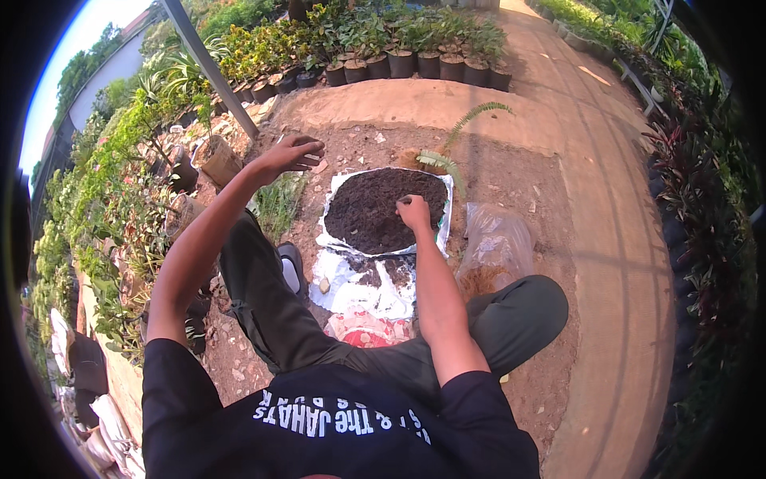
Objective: The person sits on the ground and wraps the root ball of a fern plant with a fibrous material. They then place the wrapped plant into a white bag filled with soil and press the soil down around the plant.
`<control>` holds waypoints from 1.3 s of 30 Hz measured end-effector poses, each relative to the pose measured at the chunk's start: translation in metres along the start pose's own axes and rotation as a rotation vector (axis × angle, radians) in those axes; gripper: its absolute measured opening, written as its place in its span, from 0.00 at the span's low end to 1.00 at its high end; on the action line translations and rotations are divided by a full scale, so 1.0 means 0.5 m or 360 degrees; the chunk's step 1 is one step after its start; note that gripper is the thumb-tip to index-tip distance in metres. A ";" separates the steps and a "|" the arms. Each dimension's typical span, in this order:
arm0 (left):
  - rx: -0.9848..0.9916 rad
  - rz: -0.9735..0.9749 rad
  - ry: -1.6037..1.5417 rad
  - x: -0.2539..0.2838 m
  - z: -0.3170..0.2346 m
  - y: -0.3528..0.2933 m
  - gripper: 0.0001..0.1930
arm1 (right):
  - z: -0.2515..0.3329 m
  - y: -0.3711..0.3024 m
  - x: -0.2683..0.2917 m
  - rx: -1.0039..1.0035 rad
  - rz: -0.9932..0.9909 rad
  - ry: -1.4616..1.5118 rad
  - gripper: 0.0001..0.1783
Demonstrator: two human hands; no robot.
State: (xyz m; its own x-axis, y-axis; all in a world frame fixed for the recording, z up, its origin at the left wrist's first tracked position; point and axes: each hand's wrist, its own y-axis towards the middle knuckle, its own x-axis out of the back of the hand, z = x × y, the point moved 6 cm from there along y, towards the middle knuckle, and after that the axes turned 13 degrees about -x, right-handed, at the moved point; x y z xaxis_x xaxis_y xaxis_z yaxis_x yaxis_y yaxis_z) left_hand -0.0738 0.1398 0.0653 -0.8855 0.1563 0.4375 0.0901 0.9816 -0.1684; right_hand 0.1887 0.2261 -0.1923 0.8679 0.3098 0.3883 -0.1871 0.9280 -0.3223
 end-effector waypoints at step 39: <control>-0.0083 0.0289 -0.0029 -0.131 0.459 0.134 0.17 | -0.217 0.011 -0.032 -0.0412 -0.0001 0.0975 0.15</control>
State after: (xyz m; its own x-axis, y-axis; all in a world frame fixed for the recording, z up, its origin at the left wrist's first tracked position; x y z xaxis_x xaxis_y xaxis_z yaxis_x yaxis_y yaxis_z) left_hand -0.1144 0.1701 -0.1772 -0.8606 0.3297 0.3881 0.2721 0.9419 -0.1968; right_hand 0.2237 0.2036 -0.2940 0.9868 0.0648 -0.1482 -0.1366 0.8248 -0.5487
